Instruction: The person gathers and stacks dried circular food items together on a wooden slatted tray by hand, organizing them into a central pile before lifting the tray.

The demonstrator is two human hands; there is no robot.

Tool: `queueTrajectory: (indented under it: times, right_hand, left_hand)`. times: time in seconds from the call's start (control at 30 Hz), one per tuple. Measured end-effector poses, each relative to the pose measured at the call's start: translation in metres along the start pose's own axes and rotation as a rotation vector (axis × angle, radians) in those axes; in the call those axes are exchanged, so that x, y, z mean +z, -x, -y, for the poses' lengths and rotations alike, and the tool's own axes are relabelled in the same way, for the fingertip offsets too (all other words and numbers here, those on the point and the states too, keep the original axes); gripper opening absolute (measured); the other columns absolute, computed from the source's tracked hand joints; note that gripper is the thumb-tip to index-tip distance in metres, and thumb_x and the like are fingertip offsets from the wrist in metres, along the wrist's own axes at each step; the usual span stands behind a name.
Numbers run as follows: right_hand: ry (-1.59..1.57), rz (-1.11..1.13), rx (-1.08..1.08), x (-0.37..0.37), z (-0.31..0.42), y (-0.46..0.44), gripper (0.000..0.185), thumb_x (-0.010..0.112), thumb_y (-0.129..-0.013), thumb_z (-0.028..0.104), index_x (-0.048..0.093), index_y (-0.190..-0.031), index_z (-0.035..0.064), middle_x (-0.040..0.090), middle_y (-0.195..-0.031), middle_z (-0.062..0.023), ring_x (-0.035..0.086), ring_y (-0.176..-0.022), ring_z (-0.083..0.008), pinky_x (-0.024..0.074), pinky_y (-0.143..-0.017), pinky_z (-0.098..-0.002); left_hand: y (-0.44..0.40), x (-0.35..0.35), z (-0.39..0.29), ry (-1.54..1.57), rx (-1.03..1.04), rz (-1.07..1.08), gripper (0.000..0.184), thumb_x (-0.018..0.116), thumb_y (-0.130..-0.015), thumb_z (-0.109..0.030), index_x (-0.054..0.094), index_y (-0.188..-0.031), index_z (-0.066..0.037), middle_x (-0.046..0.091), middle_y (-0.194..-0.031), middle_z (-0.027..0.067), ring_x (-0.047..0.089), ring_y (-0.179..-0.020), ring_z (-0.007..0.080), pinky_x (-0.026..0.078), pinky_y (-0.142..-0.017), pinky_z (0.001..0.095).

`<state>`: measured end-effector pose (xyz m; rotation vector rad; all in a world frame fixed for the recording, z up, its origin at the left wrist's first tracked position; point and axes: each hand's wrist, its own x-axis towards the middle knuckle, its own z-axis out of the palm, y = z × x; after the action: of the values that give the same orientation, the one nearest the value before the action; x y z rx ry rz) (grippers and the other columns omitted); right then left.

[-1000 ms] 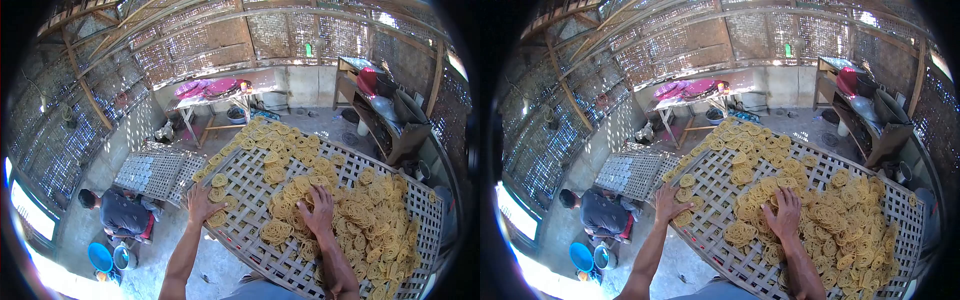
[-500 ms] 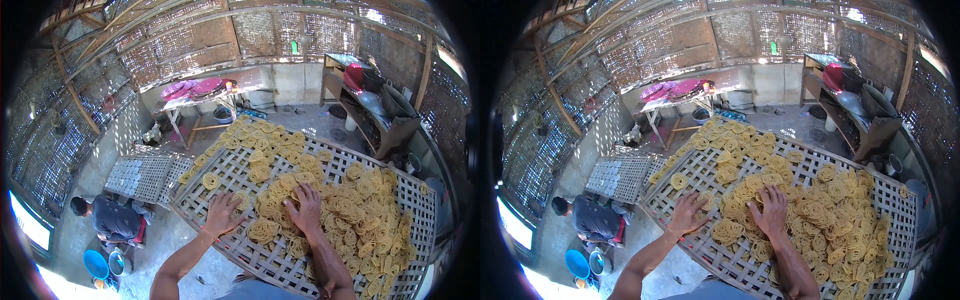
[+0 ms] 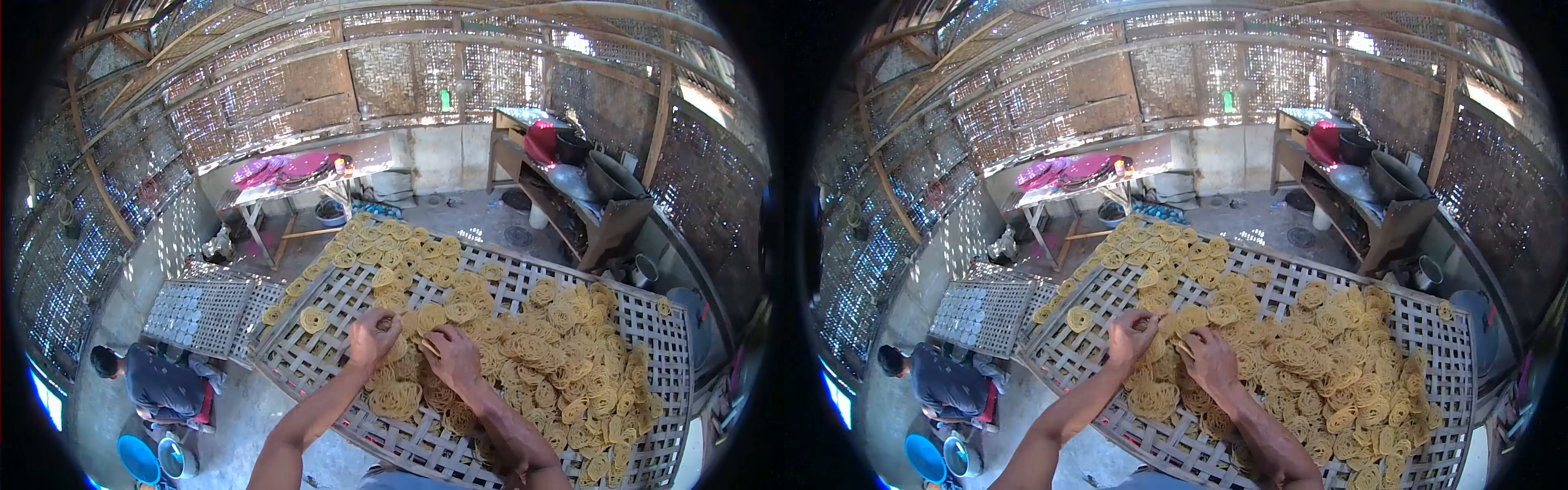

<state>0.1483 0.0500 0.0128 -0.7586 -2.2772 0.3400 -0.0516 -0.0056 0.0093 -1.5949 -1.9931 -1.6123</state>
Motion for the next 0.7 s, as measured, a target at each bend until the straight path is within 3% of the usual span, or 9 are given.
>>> queueTrajectory:
  times: [0.13, 0.23, 0.27, 0.37, 0.4, 0.5, 0.53, 0.63, 0.7]
  right_hand:
    - [-0.22, -0.047, 0.125, -0.016, -0.001, -0.024, 0.029, 0.077, -0.086, 0.029, 0.074, -0.105, 0.0072, 0.073, -0.102, -0.0125, 0.071, -0.091, -0.0312, 0.0582, -0.076, -0.0395]
    - [-0.275, 0.047, 0.219, -0.031, -0.01, -0.049, 0.04, 0.078, -0.086, 0.039, 0.075, -0.107, 0.0055, 0.074, -0.108, -0.0139, 0.071, -0.098, -0.0309, 0.0574, -0.08, -0.0411]
    - [-0.258, 0.088, 0.237, -0.035, -0.014, -0.058, 0.045, 0.078, -0.085, 0.043, 0.076, -0.108, 0.0049, 0.074, -0.11, -0.0144, 0.071, -0.1, -0.0308, 0.0571, -0.082, -0.0416]
    - [-0.173, 0.033, 0.224, -0.015, -0.049, -0.091, 0.057, 0.079, -0.081, 0.053, 0.075, -0.109, 0.0032, 0.075, -0.108, -0.0137, 0.072, -0.101, -0.0306, 0.0556, -0.088, -0.0427]
    - [-0.151, 0.152, 0.28, -0.017, -0.054, -0.107, 0.066, 0.076, -0.082, 0.057, 0.072, -0.119, 0.0037, 0.071, -0.121, -0.0178, 0.066, -0.115, -0.0346, 0.0508, -0.099, -0.0445]
    - [0.085, 0.121, 0.192, 0.027, -0.104, -0.147, 0.078, 0.074, -0.081, 0.061, 0.063, -0.134, 0.0053, 0.061, -0.137, -0.0224, 0.055, -0.129, -0.0394, 0.0445, -0.108, -0.0466]
    - [0.086, 0.252, 0.273, 0.041, -0.124, -0.166, 0.085, 0.075, -0.081, 0.06, 0.054, -0.145, 0.0085, 0.05, -0.148, -0.0256, 0.045, -0.138, -0.0411, 0.0385, -0.114, -0.0485]
    - [0.256, 0.308, 0.306, 0.073, -0.155, -0.21, 0.096, 0.069, -0.082, 0.07, 0.041, -0.155, 0.0143, 0.04, -0.156, -0.0263, 0.035, -0.146, -0.0439, 0.0298, -0.119, -0.0525]
    - [0.319, 0.423, 0.452, 0.092, -0.16, -0.23, 0.105, 0.057, -0.082, 0.08, 0.029, -0.161, 0.0176, 0.025, -0.165, -0.0263, 0.018, -0.154, -0.0442, 0.0194, -0.122, -0.0571]
  left_hand:
    - [-0.024, 0.023, -0.019, 0.135, -0.378, 0.116, 0.026, 0.075, -0.09, -0.027, 0.074, -0.09, 0.0, 0.071, -0.079, 0.0162, 0.068, -0.068, 0.0299, 0.053, -0.064, 0.0401]
    - [-0.04, 0.031, 0.006, -0.034, -0.07, -0.043, 0.031, 0.075, -0.09, -0.032, 0.074, -0.087, -0.001, 0.069, -0.076, 0.0145, 0.068, -0.073, 0.0307, 0.053, -0.068, 0.0412]
    - [-0.045, 0.033, 0.03, -0.084, -0.077, -0.014, 0.037, 0.076, -0.09, -0.036, 0.074, -0.097, 0.0, 0.071, -0.096, 0.0154, 0.067, -0.095, 0.0316, 0.053, -0.081, 0.0428]
    - [-0.054, 0.029, 0.07, -0.511, 0.148, -0.087, 0.05, 0.072, -0.091, -0.043, 0.069, -0.116, 0.0, 0.065, -0.123, 0.0197, 0.059, -0.116, 0.0375, 0.046, -0.098, 0.0493]
    - [-0.049, 0.033, 0.092, -0.492, -0.016, 0.108, 0.065, 0.063, -0.094, -0.052, 0.058, -0.135, -0.002, 0.052, -0.144, 0.0228, 0.044, -0.135, 0.0424, 0.032, -0.113, 0.0566]
    - [-0.038, 0.047, 0.119, -0.682, 0.006, 0.213, 0.074, 0.053, -0.097, -0.06, 0.052, -0.143, -0.003, 0.047, -0.15, 0.0249, 0.037, -0.143, 0.0433, 0.024, -0.119, 0.0584]
    - [-0.043, 0.041, 0.111, -0.579, -0.076, 0.334, 0.079, 0.048, -0.098, -0.064, 0.046, -0.149, -0.004, 0.04, -0.156, 0.0252, 0.03, -0.149, 0.0427, 0.018, -0.122, 0.0575]
    - [-0.043, 0.038, 0.106, -0.573, -0.092, 0.355, 0.082, 0.046, -0.098, -0.066, 0.042, -0.152, -0.004, 0.038, -0.157, 0.0256, 0.027, -0.15, 0.0428, 0.016, -0.123, 0.0576]
    - [-0.045, 0.041, 0.108, -0.572, -0.089, 0.334, 0.086, 0.046, -0.097, -0.068, 0.039, -0.153, -0.003, 0.038, -0.157, 0.0262, 0.027, -0.15, 0.0423, 0.014, -0.123, 0.0569]
